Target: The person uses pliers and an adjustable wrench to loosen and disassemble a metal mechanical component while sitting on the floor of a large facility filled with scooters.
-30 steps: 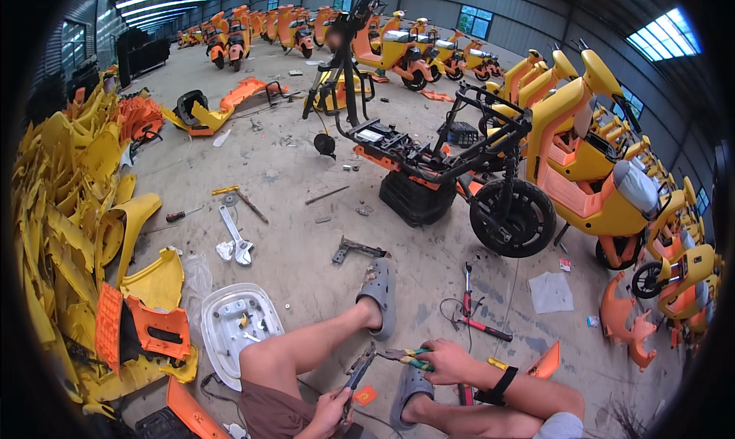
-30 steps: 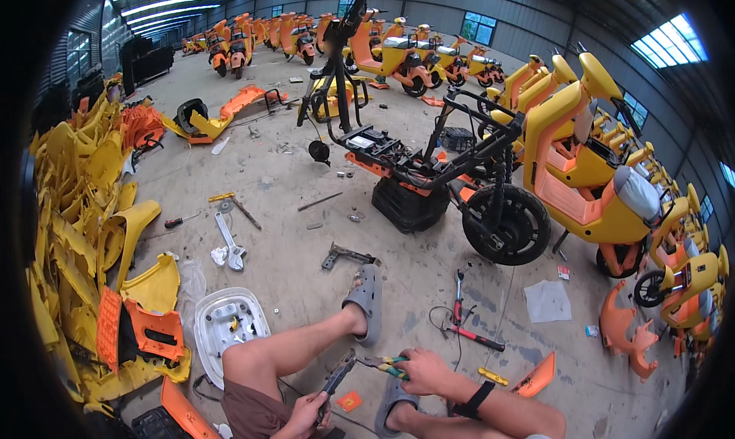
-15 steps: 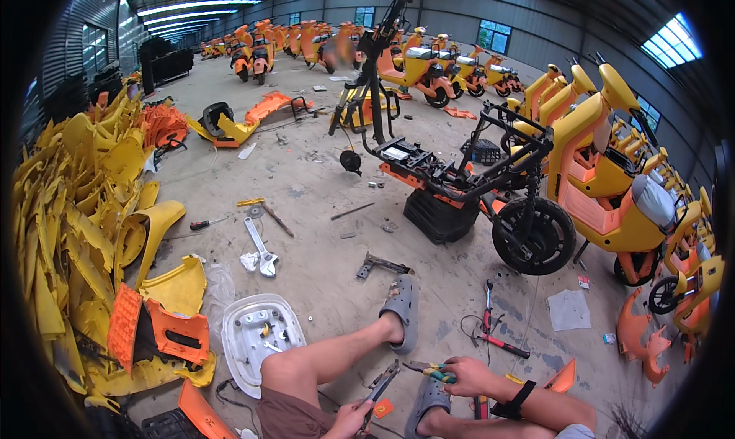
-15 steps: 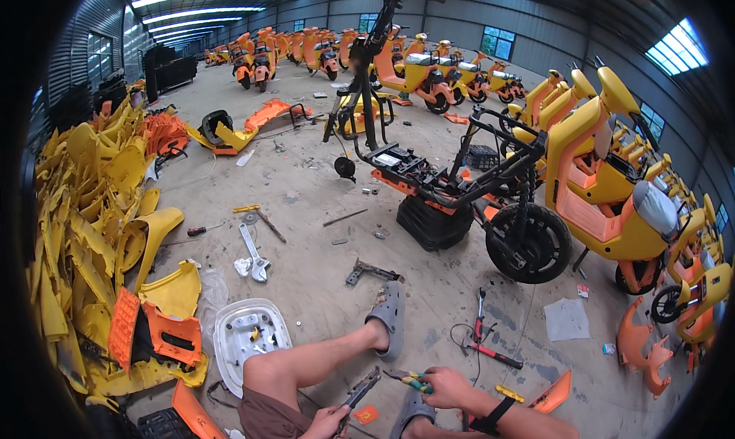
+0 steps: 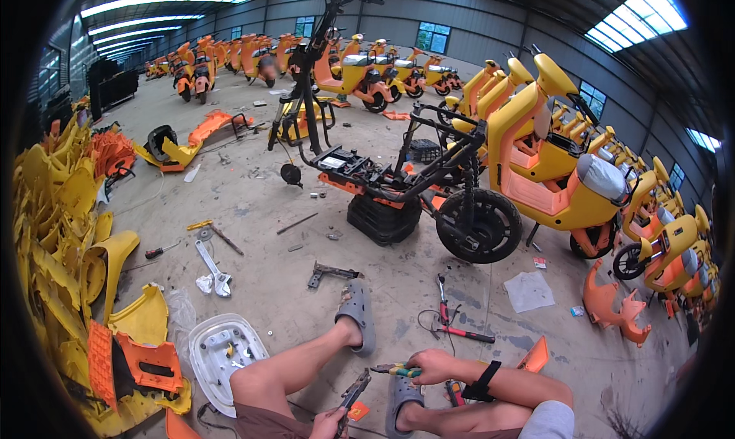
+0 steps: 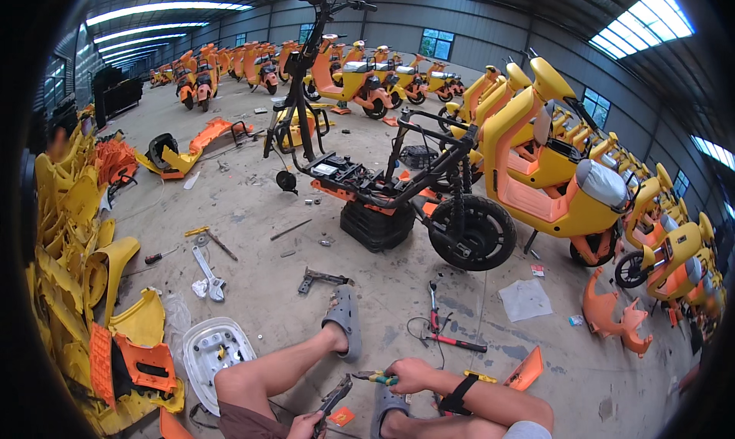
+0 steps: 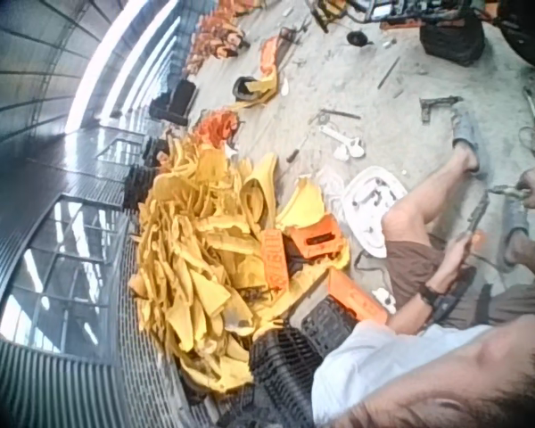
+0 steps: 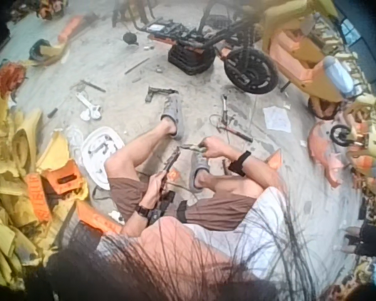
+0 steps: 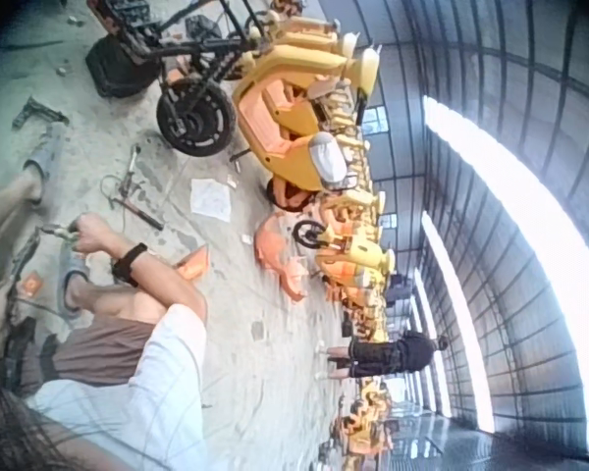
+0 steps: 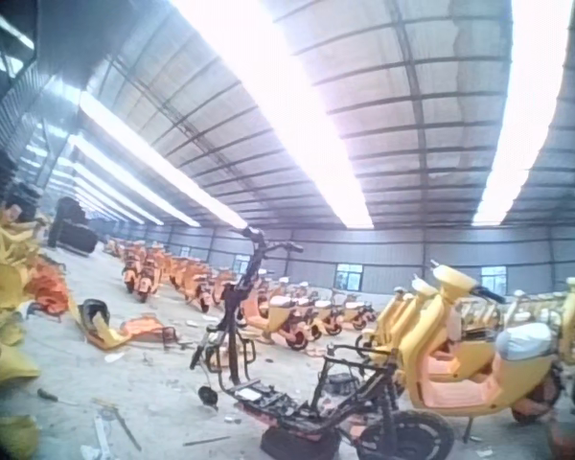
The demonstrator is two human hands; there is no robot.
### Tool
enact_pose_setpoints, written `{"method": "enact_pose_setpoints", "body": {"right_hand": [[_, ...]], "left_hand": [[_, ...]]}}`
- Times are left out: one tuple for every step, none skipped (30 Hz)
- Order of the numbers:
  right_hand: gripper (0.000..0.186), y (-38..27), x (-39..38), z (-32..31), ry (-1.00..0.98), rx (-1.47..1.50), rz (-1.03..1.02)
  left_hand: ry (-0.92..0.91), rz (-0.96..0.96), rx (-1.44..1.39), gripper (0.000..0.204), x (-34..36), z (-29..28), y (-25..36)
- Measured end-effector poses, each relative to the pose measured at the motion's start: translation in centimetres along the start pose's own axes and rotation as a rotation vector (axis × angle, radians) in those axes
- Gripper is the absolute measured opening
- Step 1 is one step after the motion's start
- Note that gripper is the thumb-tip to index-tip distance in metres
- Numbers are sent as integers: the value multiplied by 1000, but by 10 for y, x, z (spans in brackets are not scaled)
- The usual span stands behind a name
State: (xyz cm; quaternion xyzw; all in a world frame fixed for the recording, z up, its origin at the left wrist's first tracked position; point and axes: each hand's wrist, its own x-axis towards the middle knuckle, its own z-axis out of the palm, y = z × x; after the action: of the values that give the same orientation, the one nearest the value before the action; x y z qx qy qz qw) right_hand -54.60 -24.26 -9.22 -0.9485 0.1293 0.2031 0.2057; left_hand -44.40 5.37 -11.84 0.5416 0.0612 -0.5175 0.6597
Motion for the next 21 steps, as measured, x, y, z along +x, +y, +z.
{"method": "enact_pose_setpoints", "body": {"right_hand": [[46,0,-1,-2,6,2,14],[47,-1,-1,-3,3,11,27],[48,-1,-3,-2,-2,18,40],[49,4,0,3,44,19,42],[49,2,-1,3,73,29,29],[49,0,0,0,102,39,16],[49,-3,0,-2,131,49,4],[49,-4,-1,-4,78,55,2],[49,-5,-3,-5,25,62,0],[49,-6,-6,-7,-27,69,-3],[49,-9,-7,-6,-79,83,-9],[49,-8,-5,-7,-53,69,-1],[49,-5,-1,-9,-26,54,7],[49,-2,-4,-3,-15,52,32],[48,-2,-6,-3,22,60,67],[48,0,-3,-1,7,118,121],[47,-3,0,-1,65,167,103],[47,-3,0,-1,85,201,95],[48,-2,-1,0,104,233,86],[48,-2,-1,-1,59,212,58],[48,-3,-1,-1,13,191,28]], "left_hand": [[-15,27,2,29,5,-3,-4],[-25,45,3,29,5,-4,-6],[-17,36,-2,29,5,-4,-7],[-8,27,-9,30,6,-3,-7],[0,21,-15,30,6,-3,-5],[21,-7,3,30,10,-8,-8],[23,-20,10,30,10,-10,-8],[24,-32,17,30,9,-8,-5],[24,-45,24,30,8,-8,-4],[2,-39,24,31,9,-7,-5],[-15,-36,28,31,7,-9,-7],[-32,-33,33,31,7,-11,-8],[-76,-47,15,29,13,-15,-8],[-122,-89,-3,28,24,-24,-13],[-169,-134,-26,26,32,-29,-19],[-161,-112,40,31,37,-33,-25],[-145,-99,36,31,38,-37,-28],[-134,-115,-3,30,37,-34,-26],[-119,-131,-42,30,35,-31,-24],[-112,-116,-51,31,35,-30,-21],[-118,-124,-52,31,34,-28,-21]]}}
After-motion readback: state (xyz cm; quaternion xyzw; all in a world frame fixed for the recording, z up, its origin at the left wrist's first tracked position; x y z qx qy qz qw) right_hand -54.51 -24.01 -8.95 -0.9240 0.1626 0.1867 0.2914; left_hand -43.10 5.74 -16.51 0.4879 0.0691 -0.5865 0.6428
